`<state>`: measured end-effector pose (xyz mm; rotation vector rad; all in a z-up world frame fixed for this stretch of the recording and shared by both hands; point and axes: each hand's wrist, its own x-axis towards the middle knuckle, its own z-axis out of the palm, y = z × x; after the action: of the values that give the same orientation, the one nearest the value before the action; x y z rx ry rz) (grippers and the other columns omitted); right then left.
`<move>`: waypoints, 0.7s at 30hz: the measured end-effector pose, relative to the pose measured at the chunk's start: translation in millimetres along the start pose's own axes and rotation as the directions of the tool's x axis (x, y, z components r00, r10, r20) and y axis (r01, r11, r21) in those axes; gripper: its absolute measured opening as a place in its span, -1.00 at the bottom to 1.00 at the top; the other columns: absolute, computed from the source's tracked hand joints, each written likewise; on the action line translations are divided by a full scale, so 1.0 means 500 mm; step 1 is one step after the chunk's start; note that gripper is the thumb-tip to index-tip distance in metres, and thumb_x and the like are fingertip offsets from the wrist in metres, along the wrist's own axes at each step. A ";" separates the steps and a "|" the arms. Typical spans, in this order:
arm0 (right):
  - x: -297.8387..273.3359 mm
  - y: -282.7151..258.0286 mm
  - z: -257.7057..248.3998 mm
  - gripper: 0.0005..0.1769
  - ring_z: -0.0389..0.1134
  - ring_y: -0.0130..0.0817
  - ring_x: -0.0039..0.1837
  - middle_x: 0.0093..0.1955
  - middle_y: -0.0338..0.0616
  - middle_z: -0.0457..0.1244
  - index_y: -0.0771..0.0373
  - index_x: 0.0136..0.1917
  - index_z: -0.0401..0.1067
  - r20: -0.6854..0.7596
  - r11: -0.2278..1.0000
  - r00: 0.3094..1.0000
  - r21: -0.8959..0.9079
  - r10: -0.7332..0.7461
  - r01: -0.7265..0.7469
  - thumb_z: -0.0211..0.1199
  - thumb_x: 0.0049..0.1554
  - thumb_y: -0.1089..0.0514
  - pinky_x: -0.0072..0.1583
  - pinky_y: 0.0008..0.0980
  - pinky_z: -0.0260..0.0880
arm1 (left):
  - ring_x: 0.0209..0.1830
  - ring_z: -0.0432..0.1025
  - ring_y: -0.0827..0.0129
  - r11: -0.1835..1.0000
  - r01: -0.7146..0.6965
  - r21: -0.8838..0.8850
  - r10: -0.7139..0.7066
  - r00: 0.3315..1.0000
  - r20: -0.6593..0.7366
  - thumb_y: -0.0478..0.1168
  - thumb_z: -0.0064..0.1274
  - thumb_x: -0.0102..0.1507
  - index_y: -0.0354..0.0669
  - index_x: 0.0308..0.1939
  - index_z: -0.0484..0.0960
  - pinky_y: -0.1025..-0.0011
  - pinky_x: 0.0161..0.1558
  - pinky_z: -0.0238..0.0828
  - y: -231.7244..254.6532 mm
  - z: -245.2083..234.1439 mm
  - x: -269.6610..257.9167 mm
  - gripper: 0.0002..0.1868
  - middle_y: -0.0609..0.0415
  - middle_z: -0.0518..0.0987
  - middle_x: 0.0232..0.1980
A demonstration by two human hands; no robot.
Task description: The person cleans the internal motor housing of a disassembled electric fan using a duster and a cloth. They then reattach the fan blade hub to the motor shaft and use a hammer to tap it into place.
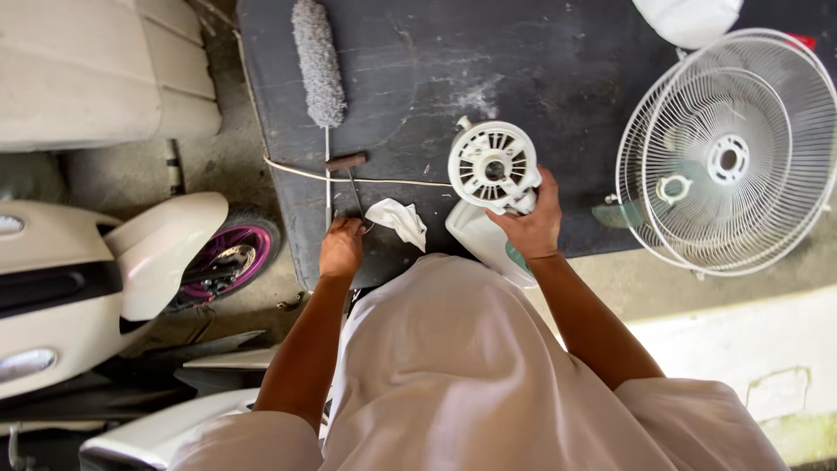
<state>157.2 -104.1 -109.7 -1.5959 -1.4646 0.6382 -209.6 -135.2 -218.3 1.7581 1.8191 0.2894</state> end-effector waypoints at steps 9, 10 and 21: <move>-0.019 -0.020 0.019 0.11 0.34 -0.05 0.37 0.39 0.14 0.22 0.34 0.53 0.12 0.009 0.994 0.998 -0.092 -0.064 0.065 0.69 -0.11 0.09 0.35 -0.17 0.41 | -0.26 0.63 0.25 0.847 -0.047 -0.530 0.029 0.999 -0.042 -0.31 0.11 0.30 -0.24 -0.08 0.68 0.40 -0.17 0.54 0.151 -0.099 0.018 -0.85 -0.04 0.67 -0.16; -0.013 -0.021 0.021 0.10 0.34 -0.04 0.37 0.39 0.13 0.22 0.34 0.53 0.12 0.005 0.994 0.998 -0.097 -0.059 0.059 0.69 -0.10 0.09 0.36 -0.16 0.41 | -0.28 0.64 0.34 0.775 -0.037 -0.631 0.036 0.999 -0.014 -0.32 0.10 0.32 -0.25 -0.05 0.68 0.47 -0.19 0.54 0.186 -0.119 0.030 -0.84 0.00 0.66 -0.16; -0.007 -0.031 0.023 0.11 0.30 0.05 0.41 0.41 0.12 0.22 0.31 0.51 0.13 -0.073 0.990 0.994 -0.125 -0.080 0.070 0.69 -0.14 0.04 0.38 -0.09 0.37 | -0.20 0.59 0.44 0.705 -0.296 -0.645 0.348 0.936 -0.049 -0.31 0.21 0.32 -0.27 -0.02 0.68 0.49 -0.16 0.52 0.418 -0.237 0.090 -0.83 0.02 0.68 -0.08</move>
<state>138.8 -105.6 -102.7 -1.6316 -1.5231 0.4463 -96.9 -41.6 -22.6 1.5253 1.1265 0.8693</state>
